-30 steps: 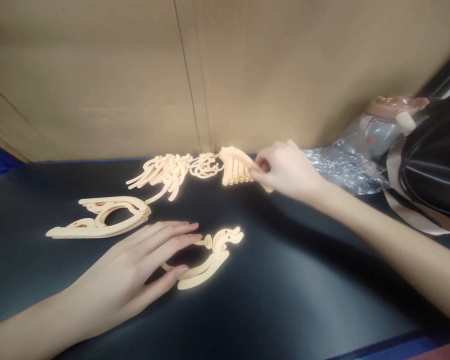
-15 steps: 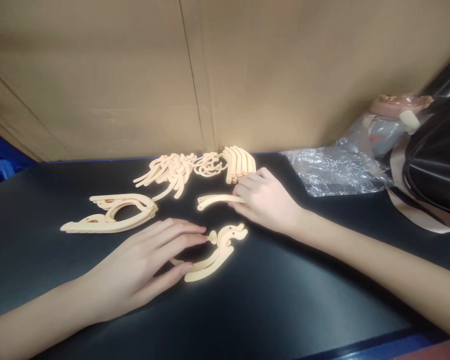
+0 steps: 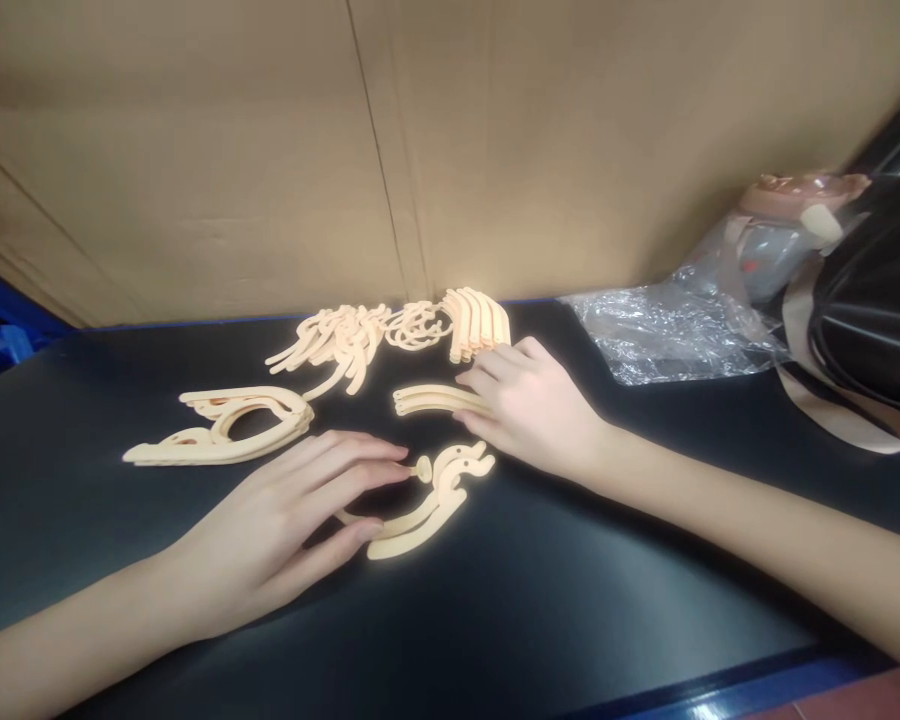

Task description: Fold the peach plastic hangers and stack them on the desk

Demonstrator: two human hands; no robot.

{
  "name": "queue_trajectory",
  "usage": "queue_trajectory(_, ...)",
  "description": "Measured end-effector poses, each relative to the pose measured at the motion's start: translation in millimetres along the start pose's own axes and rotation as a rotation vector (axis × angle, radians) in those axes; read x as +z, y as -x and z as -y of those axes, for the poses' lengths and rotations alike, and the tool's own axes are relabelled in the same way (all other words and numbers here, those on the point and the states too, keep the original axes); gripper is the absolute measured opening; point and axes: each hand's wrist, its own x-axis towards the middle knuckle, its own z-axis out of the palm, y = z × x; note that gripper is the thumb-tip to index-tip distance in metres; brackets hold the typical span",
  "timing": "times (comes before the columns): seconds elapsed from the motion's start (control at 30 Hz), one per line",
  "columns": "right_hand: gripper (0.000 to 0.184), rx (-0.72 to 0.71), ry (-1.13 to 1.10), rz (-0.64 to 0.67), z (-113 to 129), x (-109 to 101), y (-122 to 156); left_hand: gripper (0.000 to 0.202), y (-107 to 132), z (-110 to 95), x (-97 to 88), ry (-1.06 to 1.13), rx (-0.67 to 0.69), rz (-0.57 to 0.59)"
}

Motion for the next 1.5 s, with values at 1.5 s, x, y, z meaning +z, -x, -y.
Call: queue_trajectory(1.5,0.035,0.118,-0.535,-0.114,-7,4,0,0.03,6,8,-8.9,-0.369,0.177,0.056)
